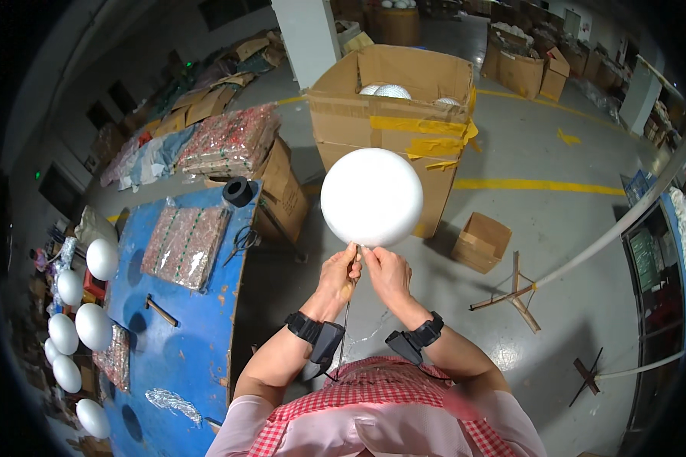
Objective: The person picks up a white sphere and a string of beads, then wraps the beads around the sphere by hand. They continue to wind the string of beads around the sphere, pressing them into place to attach them.
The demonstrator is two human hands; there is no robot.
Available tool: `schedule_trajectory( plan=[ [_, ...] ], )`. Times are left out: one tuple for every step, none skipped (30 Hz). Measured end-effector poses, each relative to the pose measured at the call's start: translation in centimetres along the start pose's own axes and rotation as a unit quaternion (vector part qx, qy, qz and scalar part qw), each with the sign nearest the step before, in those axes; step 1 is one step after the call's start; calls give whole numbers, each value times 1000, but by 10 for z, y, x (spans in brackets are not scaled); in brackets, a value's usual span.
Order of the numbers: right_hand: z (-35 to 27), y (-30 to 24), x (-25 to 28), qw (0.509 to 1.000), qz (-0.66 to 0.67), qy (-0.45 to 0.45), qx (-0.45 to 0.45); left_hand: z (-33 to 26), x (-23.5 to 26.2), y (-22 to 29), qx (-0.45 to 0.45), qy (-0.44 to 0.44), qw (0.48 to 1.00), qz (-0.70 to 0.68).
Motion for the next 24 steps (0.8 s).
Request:
schedule_trajectory(
  plan=[
    [1,0,-1,1000,-1,-1,0,1,0,0,8,-8,1000,-9],
    [2,1,-2,1000,7,-5,-6,1,-1,-1,17,-16,1000,-18],
    [4,3,-4,1000,16,-9,-12,2,-1,-1,17,-15,1000,-18],
    [5,5,-7,1000,15,-9,-13,0,-3,0,19,-11,1000,-17],
    [6,7,-9,1000,27,11,1,-2,-4,0,22,-7,1000,-16],
    [7,7,-9,999,39,32,16,-3,-5,-2,23,-7,1000,-16],
    [6,5,-9,999,39,31,15,-3,-5,-2,3,7,1000,-20],
    [3,-3,-4,996,3,71,53,-4,-4,-1,-16,21,999,-24],
    [1,-9,-1,989,-34,111,91,-4,-3,0,-16,22,999,-24],
    [1,-10,0,989,-34,112,91,-5,-6,3,-14,-15,1000,-2],
    [1,-12,0,985,-60,115,111,-5,-8,6,-12,-52,998,20],
    [0,-14,0,980,-86,119,131,-4,-6,9,-12,-53,998,20],
    [2,-15,0,980,-86,121,131,-4,-6,11,25,-60,998,-9],
    [2,-16,0,979,-65,122,151,-3,-6,11,62,-67,995,-37],
    [2,-18,1,976,-44,124,172,-2,-8,13,63,-69,995,-37],
    [1,-18,1,976,-44,123,173,-2,-9,18,50,-53,997,-30],
    [0,-17,1,984,-35,86,150,-1,-8,21,37,-37,998,-23],
    [0,-15,-1,990,-27,48,127,3,-5,23,36,-37,998,-24],
    [-1,-15,-1,990,-27,47,128,6,-2,25,39,-33,998,-40],
    [-1,-16,-1,990,-23,53,127,8,1,25,42,-29,997,-56],
    [-2,-16,0,990,-19,59,127,8,2,23,42,-28,997,-57],
    [-1,-18,1,990,-19,60,127,8,2,23,50,-27,996,-67],
    [-1,-20,2,991,-14,57,117,8,3,23,59,-26,995,-77],
    [0,-21,3,993,-10,54,107,8,4,23,59,-26,995,-76]
  ],
)
Point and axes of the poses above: each hand's wrist, its own z-axis towards the middle knuckle, its own x-axis out of the back of the hand, y = z × x, the point moved 4 cm from there along z, towards the middle knuckle, and after that the axes turned 14 degrees about -x, right-handed, at the moved point
